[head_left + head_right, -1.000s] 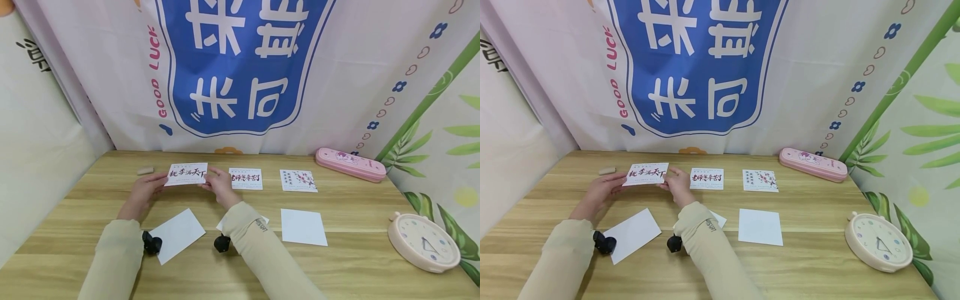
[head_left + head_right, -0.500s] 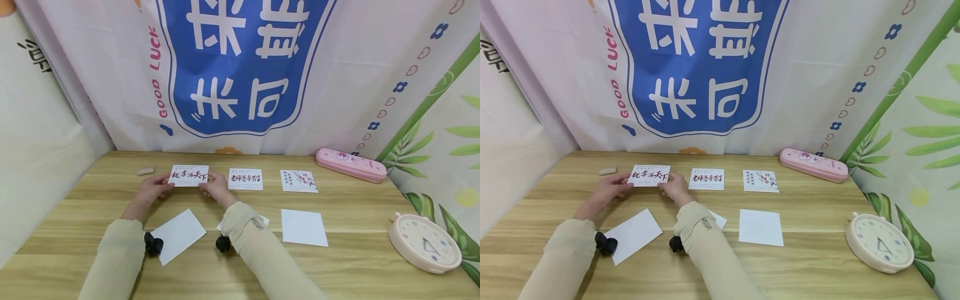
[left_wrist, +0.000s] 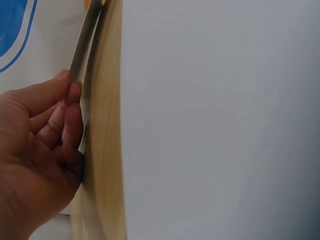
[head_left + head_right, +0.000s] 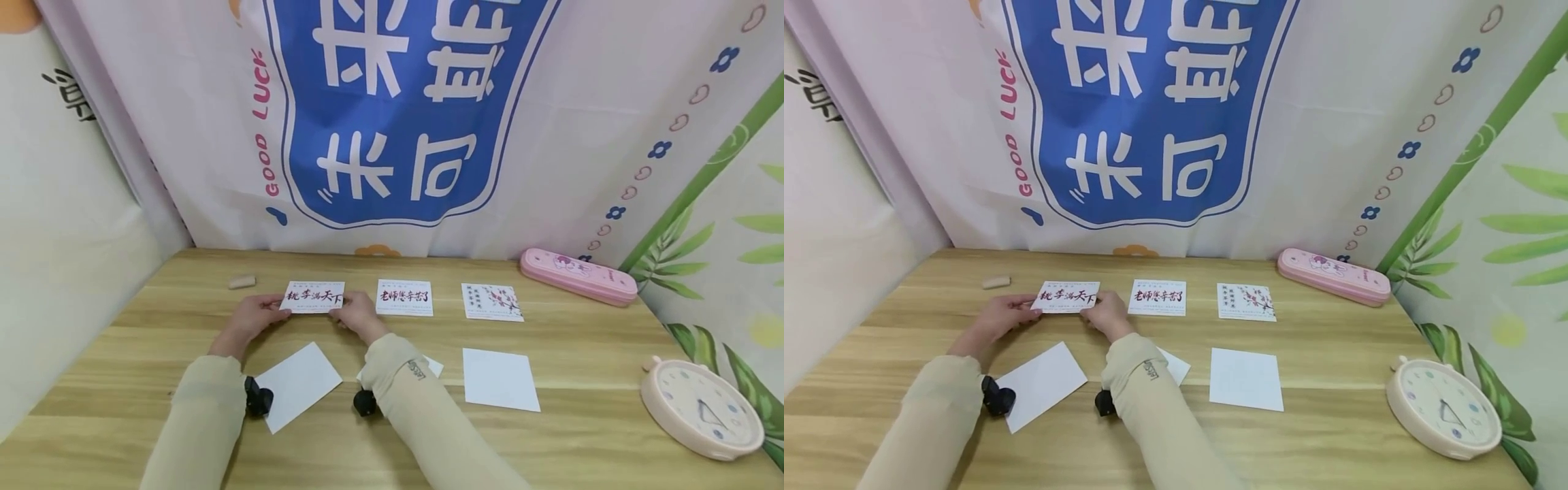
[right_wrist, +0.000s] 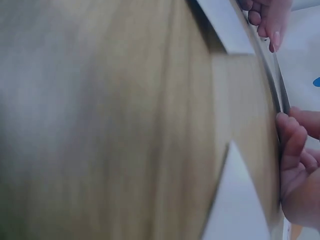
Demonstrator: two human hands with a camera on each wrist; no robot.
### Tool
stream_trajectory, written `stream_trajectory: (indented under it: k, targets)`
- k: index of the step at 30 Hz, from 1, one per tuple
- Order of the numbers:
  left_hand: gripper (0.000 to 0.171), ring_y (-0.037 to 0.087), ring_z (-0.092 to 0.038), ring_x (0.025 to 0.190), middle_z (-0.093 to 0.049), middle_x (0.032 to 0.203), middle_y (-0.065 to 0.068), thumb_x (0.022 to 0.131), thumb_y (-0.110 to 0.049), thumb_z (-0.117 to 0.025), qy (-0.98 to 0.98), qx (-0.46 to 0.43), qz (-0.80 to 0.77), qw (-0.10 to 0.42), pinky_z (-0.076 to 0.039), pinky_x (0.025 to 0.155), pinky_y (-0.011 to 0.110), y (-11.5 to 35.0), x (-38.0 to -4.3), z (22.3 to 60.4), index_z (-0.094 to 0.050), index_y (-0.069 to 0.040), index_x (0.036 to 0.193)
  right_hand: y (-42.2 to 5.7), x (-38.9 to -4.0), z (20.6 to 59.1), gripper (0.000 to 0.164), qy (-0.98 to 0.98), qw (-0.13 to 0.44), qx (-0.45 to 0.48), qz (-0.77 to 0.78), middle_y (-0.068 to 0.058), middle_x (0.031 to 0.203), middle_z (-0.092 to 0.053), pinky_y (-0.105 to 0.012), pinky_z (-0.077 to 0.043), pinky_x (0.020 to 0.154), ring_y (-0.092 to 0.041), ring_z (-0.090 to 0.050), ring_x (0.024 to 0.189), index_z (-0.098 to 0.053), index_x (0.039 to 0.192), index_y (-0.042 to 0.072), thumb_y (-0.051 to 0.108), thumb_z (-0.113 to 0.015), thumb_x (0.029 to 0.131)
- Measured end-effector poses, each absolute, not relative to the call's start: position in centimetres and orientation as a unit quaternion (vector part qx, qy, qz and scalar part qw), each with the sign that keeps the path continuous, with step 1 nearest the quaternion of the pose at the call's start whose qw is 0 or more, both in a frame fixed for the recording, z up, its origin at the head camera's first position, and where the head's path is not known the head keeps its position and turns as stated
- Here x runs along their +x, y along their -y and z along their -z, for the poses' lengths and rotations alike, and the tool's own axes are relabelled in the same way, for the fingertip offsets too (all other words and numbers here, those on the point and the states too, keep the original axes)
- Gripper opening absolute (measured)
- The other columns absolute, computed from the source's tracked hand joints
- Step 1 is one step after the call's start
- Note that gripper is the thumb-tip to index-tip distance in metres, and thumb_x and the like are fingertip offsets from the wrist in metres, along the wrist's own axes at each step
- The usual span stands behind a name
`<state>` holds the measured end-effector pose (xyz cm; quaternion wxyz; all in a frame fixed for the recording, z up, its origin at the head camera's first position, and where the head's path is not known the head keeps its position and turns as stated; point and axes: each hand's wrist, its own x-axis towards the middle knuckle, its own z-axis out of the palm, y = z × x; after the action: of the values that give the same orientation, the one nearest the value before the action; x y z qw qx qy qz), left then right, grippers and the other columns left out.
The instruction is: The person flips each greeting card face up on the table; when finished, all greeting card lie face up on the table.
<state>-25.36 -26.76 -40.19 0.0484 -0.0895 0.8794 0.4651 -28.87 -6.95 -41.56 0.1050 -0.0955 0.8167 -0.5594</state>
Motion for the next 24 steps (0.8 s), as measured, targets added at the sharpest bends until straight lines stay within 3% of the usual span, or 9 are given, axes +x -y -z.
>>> stream_trajectory:
  k: [5, 9, 17, 24]
  targets:
    - [0.046, 0.02, -0.047, 0.077, -0.057, 0.093, 0.015, 0.081, -0.019, -0.061, -0.893, -0.079, -0.443, 0.02, -0.038, 0.064, 0.027, 26.39, -25.26, 40.37, -0.049, 0.009, 0.116, 6.83, -28.76, 41.76, 0.015, -0.816, 0.101, -0.089, 0.563, -0.004, 0.053, -0.056, -0.018, -0.039, 0.039, -0.009, -0.047, 0.04, -0.062, 0.087, -0.002, 0.004, -0.065, 0.074]
    - [0.045, 0.023, -0.045, 0.079, -0.054, 0.1, 0.02, 0.081, -0.018, -0.061, -0.9, -0.074, -0.429, 0.006, -0.037, 0.064, 0.028, 26.36, -25.16, 40.35, -0.05, 0.01, 0.114, 6.89, -28.63, 41.56, 0.02, -0.812, 0.107, -0.086, 0.567, -0.006, 0.054, -0.058, -0.018, -0.04, 0.04, -0.009, -0.047, 0.039, -0.062, 0.093, -0.002, 0.003, -0.065, 0.074]
    - [0.047, 0.031, -0.041, 0.094, -0.044, 0.116, 0.027, 0.082, -0.019, -0.058, -0.907, -0.075, -0.414, 0.014, -0.033, 0.081, 0.041, 26.43, -25.31, 40.26, -0.047, 0.01, 0.117, 6.83, -28.48, 41.27, 0.048, -0.822, 0.119, -0.079, 0.551, -0.006, 0.055, -0.059, -0.018, -0.041, 0.04, -0.008, -0.046, 0.039, -0.048, 0.12, -0.002, 0.004, -0.064, 0.076]
    - [0.047, 0.035, -0.038, 0.103, -0.04, 0.121, 0.028, 0.082, -0.021, -0.057, -0.916, -0.078, -0.393, 0.018, -0.029, 0.088, 0.047, 26.33, -25.21, 40.22, -0.047, 0.009, 0.117, 6.78, -28.53, 41.42, 0.047, -0.823, 0.126, -0.08, 0.548, -0.004, 0.055, -0.058, -0.019, -0.041, 0.04, -0.008, -0.046, 0.039, -0.049, 0.118, -0.004, 0.006, -0.065, 0.075]
